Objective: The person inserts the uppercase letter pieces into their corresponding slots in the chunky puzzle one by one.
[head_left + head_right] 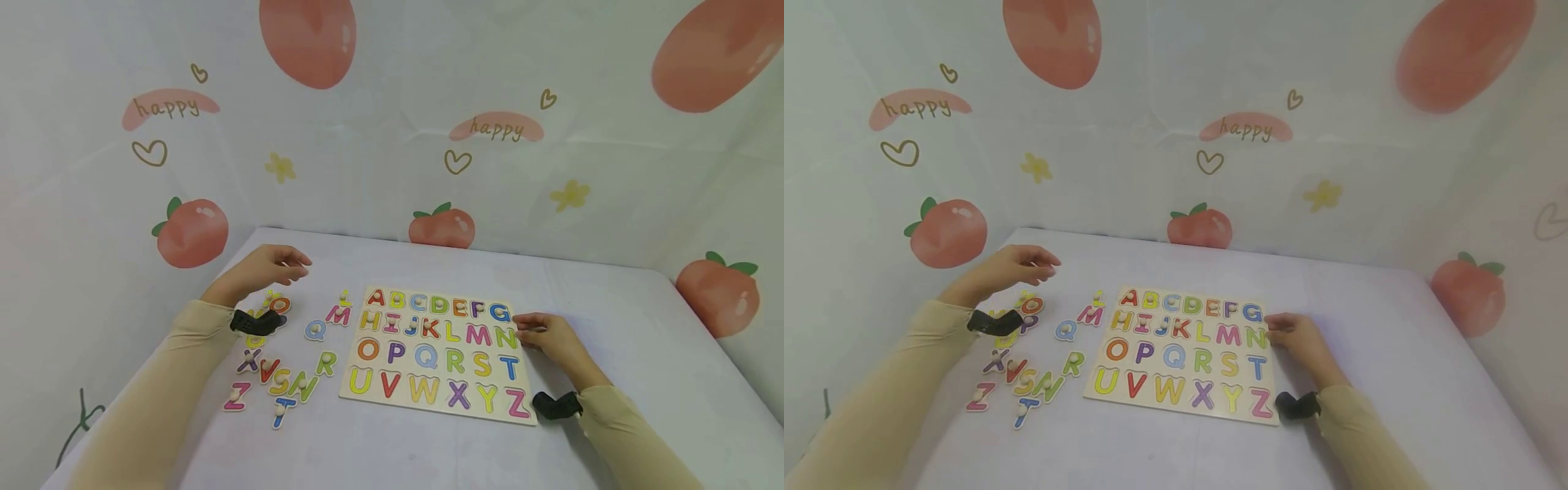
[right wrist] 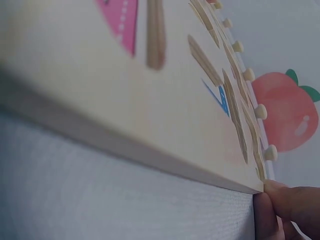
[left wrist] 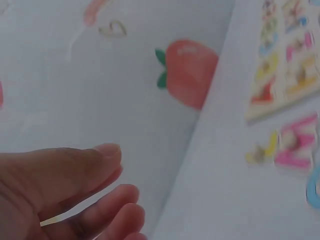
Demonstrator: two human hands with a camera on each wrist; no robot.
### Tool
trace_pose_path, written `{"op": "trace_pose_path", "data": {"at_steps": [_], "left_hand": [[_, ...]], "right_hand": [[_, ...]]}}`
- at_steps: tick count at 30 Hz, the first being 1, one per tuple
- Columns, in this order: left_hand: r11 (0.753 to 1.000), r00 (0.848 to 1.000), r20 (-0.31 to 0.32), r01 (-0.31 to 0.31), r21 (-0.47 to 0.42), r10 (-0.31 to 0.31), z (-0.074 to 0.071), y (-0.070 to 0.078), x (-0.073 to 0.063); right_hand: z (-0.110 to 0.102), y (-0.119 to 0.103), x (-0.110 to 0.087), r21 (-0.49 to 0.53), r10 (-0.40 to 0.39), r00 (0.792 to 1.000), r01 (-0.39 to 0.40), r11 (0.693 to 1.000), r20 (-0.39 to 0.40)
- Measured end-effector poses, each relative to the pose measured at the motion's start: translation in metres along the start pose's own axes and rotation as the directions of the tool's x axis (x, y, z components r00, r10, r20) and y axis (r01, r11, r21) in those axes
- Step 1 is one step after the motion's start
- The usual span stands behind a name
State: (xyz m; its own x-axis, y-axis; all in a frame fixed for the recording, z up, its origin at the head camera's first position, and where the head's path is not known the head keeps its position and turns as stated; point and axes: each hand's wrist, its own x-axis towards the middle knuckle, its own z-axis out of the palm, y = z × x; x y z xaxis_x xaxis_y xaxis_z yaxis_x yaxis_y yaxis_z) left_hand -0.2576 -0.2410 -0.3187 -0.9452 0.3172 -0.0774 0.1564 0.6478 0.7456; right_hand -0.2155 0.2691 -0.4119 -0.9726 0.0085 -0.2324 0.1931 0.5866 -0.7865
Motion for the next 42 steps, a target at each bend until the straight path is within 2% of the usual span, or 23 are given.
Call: {"op": "trace_pose_path", "data": {"at_steps": [4,10,18,24,32,42], "left_hand": [[0.999,0.999,-0.012,0.052,-0.005,-0.052,-0.006,-0.023,-0.006],[0.997,0.997,-0.01,0.072,-0.01,-0.073,0.01,-0.036,0.001],[0.997,0.998,0.008,0.068,-0.037,-0.067,0.042,-0.028,0.026],[0.991,0.992,0.043,0.118,-0.06,-0.115,0.06,-0.024,0.043],[0.99,0.985,0.096,0.141,0.001,-0.14,0.069,-0.027,0.055],[0.988,0.984,0.098,0.142,0.058,-0.148,0.075,-0.026,0.063]], "right_hand": [[-0.001,0.0,-0.001,-0.011,0.007,1.0,-0.007,1.0,-0.004],[-0.001,0.003,0.001,-0.002,-0.003,1.0,0.003,1.0,-0.004],[-0.002,0.005,0.002,0.006,-0.013,1.0,0.013,1.0,0.014],[-0.001,0.005,0.002,-0.005,-0.014,1.0,0.014,1.0,0.009],[-0.001,0.004,0.001,0.001,-0.003,1.0,0.003,1.0,0.007],[-0.001,0.003,0.001,-0.005,0.0,1.0,0.0,1.0,0.0]]}}
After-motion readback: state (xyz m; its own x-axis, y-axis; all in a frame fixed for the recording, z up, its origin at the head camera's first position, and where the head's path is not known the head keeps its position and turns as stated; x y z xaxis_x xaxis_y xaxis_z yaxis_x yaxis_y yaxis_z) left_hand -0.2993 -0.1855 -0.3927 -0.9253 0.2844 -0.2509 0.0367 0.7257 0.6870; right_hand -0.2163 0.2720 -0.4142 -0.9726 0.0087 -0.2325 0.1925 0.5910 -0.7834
